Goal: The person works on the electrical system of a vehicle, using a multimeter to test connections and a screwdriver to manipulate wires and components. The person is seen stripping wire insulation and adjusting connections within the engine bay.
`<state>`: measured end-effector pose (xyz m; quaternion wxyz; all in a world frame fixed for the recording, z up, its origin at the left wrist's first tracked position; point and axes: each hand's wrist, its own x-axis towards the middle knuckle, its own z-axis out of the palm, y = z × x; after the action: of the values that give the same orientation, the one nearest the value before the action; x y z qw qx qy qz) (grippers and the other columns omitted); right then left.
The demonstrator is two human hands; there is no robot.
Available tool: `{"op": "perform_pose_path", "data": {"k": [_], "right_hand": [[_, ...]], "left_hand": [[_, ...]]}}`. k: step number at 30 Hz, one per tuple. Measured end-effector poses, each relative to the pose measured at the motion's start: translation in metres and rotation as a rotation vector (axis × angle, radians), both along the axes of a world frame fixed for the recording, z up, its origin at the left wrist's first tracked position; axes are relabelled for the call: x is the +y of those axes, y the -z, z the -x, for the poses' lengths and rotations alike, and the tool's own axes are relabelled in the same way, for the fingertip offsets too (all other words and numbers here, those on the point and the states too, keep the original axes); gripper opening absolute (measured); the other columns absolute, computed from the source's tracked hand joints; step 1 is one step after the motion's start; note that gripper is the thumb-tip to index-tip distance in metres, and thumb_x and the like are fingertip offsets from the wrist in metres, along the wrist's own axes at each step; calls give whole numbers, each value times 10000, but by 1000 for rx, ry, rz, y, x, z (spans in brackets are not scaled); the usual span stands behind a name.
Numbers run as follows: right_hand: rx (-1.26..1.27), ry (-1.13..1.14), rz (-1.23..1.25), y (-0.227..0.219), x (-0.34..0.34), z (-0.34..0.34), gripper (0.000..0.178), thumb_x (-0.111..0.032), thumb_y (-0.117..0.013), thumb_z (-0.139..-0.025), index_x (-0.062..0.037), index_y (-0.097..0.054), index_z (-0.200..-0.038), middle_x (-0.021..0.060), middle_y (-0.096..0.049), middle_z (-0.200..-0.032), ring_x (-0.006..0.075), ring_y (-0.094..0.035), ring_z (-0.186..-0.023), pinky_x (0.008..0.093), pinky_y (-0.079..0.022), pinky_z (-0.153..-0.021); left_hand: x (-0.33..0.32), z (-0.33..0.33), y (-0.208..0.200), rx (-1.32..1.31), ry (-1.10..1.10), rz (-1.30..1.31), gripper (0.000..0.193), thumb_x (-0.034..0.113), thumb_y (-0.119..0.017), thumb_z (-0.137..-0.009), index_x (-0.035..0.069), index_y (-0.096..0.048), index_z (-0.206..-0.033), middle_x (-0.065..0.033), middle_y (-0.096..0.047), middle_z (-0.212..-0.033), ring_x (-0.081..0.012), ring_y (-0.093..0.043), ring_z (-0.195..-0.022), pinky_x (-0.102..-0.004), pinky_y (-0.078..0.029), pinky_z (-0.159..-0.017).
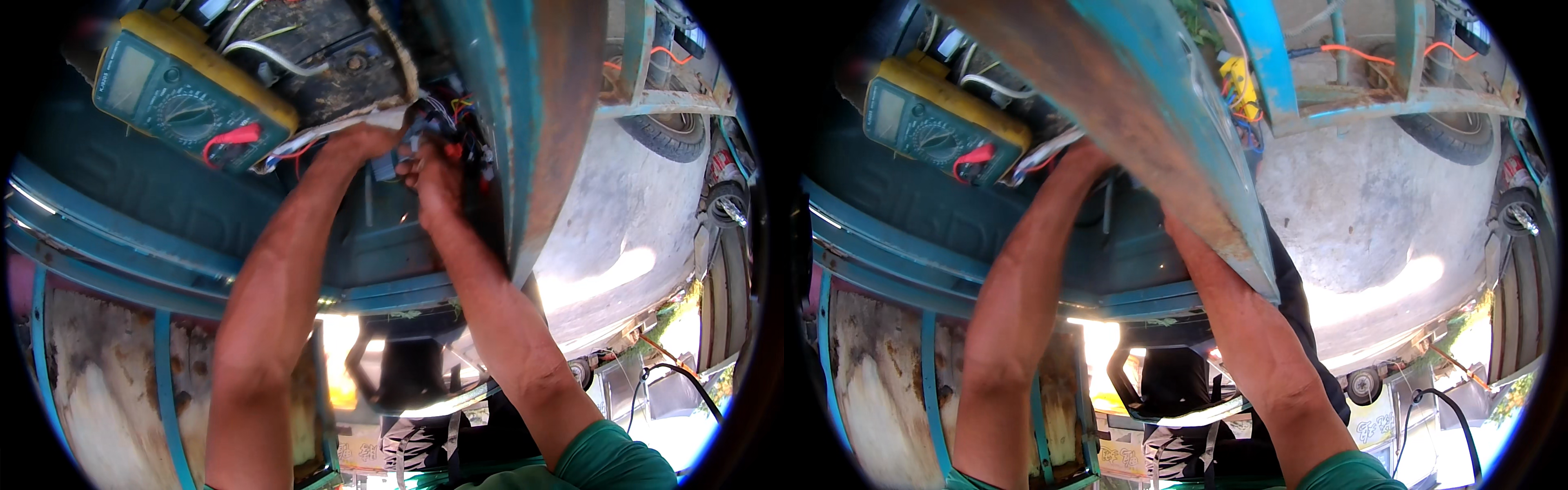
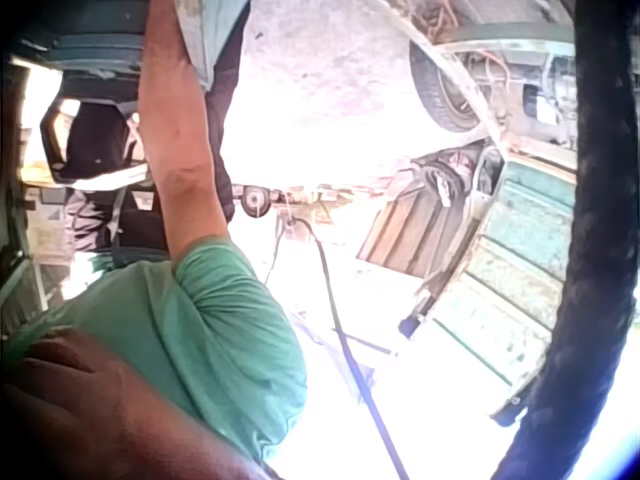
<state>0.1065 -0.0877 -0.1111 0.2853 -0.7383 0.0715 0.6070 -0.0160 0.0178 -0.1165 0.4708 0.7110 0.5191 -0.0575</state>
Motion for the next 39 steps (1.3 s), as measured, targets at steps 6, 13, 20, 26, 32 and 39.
{"op": "perform_pose_path", "data": {"k": [6,13,20,26,32,39], "right_hand": [[82,80,33,-35,25,-3,264,-338,-601,-987,-104,-667,-1088,44,-739,-943,107,-631,-651,244,-433,-576],[155,339,26,3,6,-1,207,-350,-631,-961,-144,-639,-969,1,-662,-801,113,-598,-616,251,-434,-567],[310,425,-66,-5,10,-5,175,-329,-622,-958,-154,-626,-961,-7,-632,-766,110,-549,-576,241,-377,-507],[255,370,-38,13,-1,-8,178,-329,-612,-970,-153,-633,-958,-17,-636,-775,100,-543,-574,241,-370,-494],[117,355,11,-2,8,4,190,-327,-611,-982,-142,-651,-974,-10,-651,-818,112,-582,-641,261,-440,-560],[158,185,-174,-18,6,3,228,-336,-614,-979,-117,-654,-1026,32,-669,-925,160,-620,-742,305,-505,-653]], "left_hand": [[4,5,-7,-7,4,88,423,394,-485,-999,94,-692,-1215,-177,-680,-1280,-383,-633,-1179,-479,-476,-1034],[-4,10,-39,78,141,147,364,324,-516,-972,148,-700,-1231,-168,-713,-1202,-374,-680,-1080,-470,-528,-951],[-15,7,-55,33,-103,145,315,298,-559,-959,161,-728,-1187,-167,-725,-1159,-363,-693,-1057,-460,-545,-901],[-14,9,-75,30,-81,114,227,234,-602,-927,128,-766,-1043,-183,-744,-995,-387,-710,-950,-475,-553,-851],[-2,3,-120,-47,-70,187,243,65,-601,-843,61,-736,-1045,-242,-716,-991,-462,-661,-976,-510,-531,-873],[-28,-1,-147,-225,-314,-39,212,28,-587,-839,47,-710,-1011,-187,-690,-917,-393,-664,-835,-451,-536,-807]]}}
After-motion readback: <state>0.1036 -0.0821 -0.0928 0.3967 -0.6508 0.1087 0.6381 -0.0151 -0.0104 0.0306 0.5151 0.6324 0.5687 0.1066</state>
